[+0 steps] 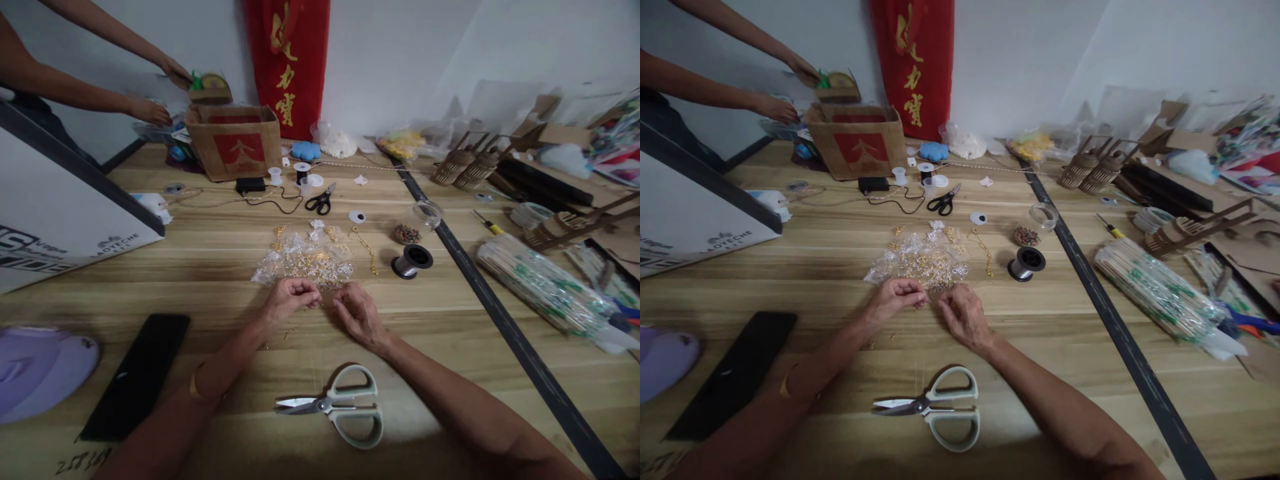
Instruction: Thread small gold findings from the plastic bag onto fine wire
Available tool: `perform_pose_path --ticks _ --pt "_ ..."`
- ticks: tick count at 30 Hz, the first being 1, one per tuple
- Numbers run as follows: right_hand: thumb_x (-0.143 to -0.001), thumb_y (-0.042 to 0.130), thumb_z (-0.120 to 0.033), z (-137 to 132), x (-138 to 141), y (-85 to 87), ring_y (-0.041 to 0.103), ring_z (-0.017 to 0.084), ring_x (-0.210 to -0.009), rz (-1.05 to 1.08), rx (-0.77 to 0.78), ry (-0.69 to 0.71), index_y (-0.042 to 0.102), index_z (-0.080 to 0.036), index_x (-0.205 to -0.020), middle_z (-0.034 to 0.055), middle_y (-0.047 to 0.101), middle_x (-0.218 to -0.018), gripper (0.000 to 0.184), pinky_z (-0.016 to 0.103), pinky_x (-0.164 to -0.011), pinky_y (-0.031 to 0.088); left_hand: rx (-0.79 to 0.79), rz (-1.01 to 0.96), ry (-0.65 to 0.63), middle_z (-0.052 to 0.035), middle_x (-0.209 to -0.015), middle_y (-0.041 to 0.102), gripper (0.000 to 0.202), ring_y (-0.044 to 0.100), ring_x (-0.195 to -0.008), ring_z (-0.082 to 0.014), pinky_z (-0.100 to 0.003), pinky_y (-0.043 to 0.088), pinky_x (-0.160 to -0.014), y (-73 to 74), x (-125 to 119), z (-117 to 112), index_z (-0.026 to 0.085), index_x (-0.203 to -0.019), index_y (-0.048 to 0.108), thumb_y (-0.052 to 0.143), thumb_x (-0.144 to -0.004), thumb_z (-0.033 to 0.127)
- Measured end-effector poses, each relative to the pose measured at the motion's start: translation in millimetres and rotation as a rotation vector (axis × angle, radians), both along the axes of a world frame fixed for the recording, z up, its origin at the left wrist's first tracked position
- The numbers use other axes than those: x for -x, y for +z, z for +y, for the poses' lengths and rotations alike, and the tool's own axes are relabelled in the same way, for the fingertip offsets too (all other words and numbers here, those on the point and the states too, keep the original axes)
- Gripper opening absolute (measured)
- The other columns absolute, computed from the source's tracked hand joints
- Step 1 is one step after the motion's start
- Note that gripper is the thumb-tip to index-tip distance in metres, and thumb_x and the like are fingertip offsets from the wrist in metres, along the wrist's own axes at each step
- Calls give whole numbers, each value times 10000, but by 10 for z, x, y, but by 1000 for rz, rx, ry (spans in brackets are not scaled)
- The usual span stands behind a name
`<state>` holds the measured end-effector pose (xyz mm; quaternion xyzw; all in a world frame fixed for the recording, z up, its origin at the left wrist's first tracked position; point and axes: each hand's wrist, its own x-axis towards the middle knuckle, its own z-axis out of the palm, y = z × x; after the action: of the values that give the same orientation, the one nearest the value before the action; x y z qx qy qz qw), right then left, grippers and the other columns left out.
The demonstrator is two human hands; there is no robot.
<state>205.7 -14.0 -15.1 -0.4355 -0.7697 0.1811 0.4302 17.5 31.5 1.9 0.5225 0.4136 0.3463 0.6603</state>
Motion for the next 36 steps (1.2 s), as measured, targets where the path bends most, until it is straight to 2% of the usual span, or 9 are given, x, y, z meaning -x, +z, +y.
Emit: perform_pose_path --ticks 7,17,36 --pt "-884 457 -229 -13 -1 7 501 171 -703 -18 29 -2 515 -206 -797 33 548 -719 107 313 -669 413 62 -23 -24 -3 -580 659 236 588 -530 -97 -218 495 -563 -12 17 8 110 -650 648 785 -563 282" --pt "-877 471 -228 -8 -2 -15 508 173 -712 -9 14 8 521 -205 -800 35 561 -727 95 313 -679 414 23 9 -46 19 -570 622 190 563 -534 -80 -193 469 -557 -41 -10 -38 114 -652 640 760 -582 243" --pt "-877 470 -211 -22 4 8 495 170 -700 -4 -38 9 510 -205 -790 29 544 -717 95 311 -663 404 -3 -1 -65 20 -555 591 170 520 -530 -83 -211 431 -560 -75 -32 -78 113 -642 637 731 -585 243"
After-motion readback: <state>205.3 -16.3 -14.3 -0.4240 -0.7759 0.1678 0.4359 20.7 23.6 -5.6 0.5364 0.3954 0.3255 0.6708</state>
